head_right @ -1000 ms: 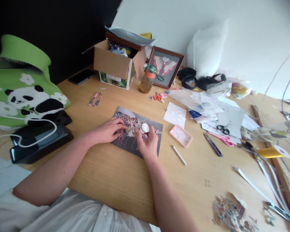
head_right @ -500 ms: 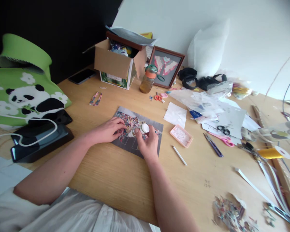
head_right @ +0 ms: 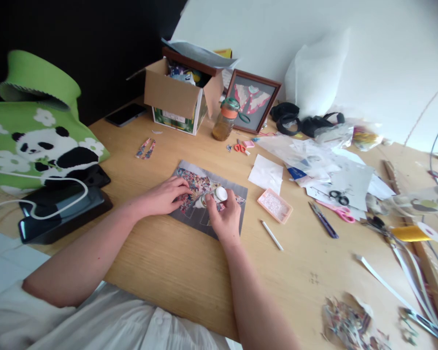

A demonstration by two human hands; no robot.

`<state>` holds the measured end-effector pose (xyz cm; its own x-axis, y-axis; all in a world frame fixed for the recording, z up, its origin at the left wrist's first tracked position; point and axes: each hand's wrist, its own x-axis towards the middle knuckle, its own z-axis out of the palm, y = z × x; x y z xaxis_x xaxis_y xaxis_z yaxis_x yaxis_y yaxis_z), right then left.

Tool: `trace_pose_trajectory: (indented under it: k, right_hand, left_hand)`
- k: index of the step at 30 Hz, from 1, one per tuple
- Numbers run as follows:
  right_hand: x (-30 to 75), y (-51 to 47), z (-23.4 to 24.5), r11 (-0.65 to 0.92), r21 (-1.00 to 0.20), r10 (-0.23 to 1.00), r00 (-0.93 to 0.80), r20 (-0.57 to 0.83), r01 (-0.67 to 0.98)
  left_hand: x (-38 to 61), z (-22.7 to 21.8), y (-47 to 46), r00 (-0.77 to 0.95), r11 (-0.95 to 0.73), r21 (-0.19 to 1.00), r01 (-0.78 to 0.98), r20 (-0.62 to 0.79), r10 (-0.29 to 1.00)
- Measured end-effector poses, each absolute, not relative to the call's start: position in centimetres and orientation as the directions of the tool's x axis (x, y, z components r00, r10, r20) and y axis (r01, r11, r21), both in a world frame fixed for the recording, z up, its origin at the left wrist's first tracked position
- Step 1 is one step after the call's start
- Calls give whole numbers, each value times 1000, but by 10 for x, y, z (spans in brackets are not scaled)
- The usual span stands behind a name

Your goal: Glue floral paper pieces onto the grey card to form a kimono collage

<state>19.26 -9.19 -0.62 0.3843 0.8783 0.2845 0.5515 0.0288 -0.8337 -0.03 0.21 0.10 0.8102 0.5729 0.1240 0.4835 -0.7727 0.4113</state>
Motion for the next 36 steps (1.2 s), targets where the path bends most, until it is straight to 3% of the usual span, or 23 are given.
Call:
trace_pose_trajectory:
  k: [18,26,36]
  right_hand:
    - [190,-94,-4,183,-798,914,200,353,573]
    - [193,-94,-7,132,-829,915,255,313,543]
    - [189,-94,-3,197,-812,911,204,359,549]
  left_hand:
    - [-1,2,2,812,-776,409,480,126,569]
    - [-1,3,1,812,-773,409,486,116,572]
    - [-1,3,1,815,-774,403,489,105,569]
